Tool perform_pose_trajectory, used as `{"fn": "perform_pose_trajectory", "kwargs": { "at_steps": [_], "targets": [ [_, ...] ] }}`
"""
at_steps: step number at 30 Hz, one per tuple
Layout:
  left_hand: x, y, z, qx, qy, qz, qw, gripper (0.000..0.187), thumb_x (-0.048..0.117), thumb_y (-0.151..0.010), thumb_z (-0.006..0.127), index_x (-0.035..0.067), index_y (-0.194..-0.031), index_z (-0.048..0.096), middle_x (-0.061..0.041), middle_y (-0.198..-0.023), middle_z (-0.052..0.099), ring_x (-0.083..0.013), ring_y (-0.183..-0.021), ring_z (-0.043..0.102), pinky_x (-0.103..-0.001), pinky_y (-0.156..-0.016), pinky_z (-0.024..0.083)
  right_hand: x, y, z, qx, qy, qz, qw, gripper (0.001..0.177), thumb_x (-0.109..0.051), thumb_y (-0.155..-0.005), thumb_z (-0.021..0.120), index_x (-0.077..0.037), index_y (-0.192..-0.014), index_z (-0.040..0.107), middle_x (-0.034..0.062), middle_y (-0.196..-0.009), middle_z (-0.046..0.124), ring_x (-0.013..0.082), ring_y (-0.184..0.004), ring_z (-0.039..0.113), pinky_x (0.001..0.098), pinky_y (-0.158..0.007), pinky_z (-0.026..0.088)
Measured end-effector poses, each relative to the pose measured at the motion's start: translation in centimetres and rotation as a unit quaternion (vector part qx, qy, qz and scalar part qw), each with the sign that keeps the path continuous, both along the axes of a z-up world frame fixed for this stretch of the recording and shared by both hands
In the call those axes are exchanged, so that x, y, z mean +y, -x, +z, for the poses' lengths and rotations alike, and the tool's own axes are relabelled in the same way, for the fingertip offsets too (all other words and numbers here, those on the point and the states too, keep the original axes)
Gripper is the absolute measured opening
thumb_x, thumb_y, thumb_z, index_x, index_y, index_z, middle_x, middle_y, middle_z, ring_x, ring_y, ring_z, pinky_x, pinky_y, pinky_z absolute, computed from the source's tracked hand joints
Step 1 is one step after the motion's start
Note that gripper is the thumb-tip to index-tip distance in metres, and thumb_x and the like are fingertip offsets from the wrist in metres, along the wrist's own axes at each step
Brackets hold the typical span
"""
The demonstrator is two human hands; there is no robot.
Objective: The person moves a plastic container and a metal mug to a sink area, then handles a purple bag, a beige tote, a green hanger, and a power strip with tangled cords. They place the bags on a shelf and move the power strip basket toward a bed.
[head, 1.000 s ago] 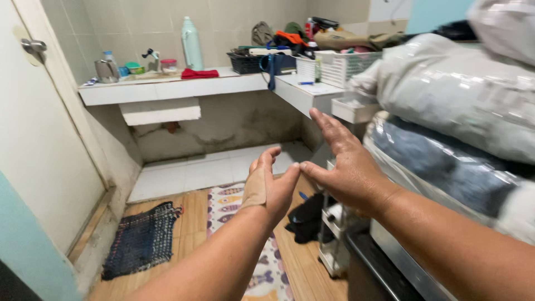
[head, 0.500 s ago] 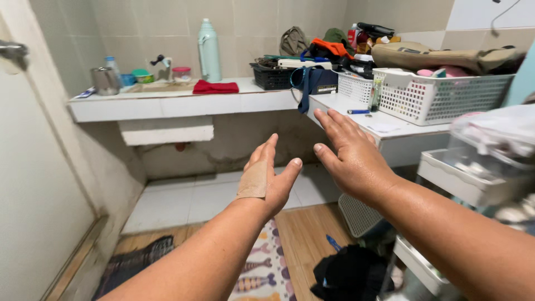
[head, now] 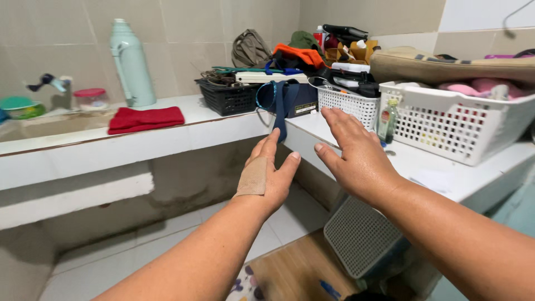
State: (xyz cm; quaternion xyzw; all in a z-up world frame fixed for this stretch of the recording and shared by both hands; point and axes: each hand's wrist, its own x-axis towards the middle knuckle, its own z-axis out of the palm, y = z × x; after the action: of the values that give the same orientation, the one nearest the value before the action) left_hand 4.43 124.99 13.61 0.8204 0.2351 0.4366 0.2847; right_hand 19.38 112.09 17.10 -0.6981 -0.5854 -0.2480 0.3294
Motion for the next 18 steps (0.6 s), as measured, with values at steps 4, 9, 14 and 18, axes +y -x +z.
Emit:
{"fn": "perform_pose_trajectory", "kwargs": {
  "at_steps": [4, 9, 14, 18],
  "targets": [
    [8.2, -6.0, 0.4, -0.017, -0.027, 0.01, 0.999, 0.073, 0.042, -0.091, 0.062, 0.012, -0.153, 0.04, -0.014, -0.157, 0.044, -0.0338, -0.145, 0.041, -0.04, -0.117, 0.034, 8.0, -4.8, 0.4, 0.001, 0.024, -0.011, 1.0, 0.07, -0.038, -0.093, 0.061, -0.013, -0.154, 0.037, 0.0159, -0.161, 0.036, 0.0344, -0.149, 0.029, 0.0583, -0.114, 0.024],
    [16.9, -13.7, 1.9, -0.032, -0.049, -0.01, 0.998, 0.072, 0.041, -0.092, 0.062, 0.01, -0.153, 0.04, -0.016, -0.155, 0.045, -0.035, -0.142, 0.043, -0.04, -0.116, 0.035, 17.1, -11.4, 3.0, -0.015, 0.014, -0.012, 1.0, 0.071, -0.039, -0.093, 0.06, -0.013, -0.155, 0.038, 0.0162, -0.16, 0.038, 0.0341, -0.149, 0.031, 0.0568, -0.116, 0.028],
    [23.1, -20.9, 2.3, -0.031, -0.039, -0.054, 0.997, 0.067, 0.037, -0.093, 0.062, 0.011, -0.152, 0.042, -0.016, -0.154, 0.045, -0.0352, -0.141, 0.043, -0.041, -0.114, 0.035, 22.0, -16.6, 3.0, 0.004, 0.057, -0.049, 0.997, 0.074, -0.037, -0.093, 0.062, -0.017, -0.159, 0.035, 0.0156, -0.166, 0.032, 0.0355, -0.149, 0.026, 0.0597, -0.113, 0.021],
    [27.6, -28.5, 3.0, -0.047, -0.03, -0.124, 0.991, 0.064, 0.033, -0.093, 0.061, 0.013, -0.151, 0.043, -0.015, -0.155, 0.046, -0.0349, -0.139, 0.046, -0.041, -0.113, 0.038, 24.5, -22.0, 3.5, 0.001, 0.035, -0.129, 0.991, 0.073, -0.033, -0.092, 0.063, -0.016, -0.156, 0.032, 0.0154, -0.161, 0.031, 0.0365, -0.149, 0.026, 0.0584, -0.115, 0.021]
  ]
}}
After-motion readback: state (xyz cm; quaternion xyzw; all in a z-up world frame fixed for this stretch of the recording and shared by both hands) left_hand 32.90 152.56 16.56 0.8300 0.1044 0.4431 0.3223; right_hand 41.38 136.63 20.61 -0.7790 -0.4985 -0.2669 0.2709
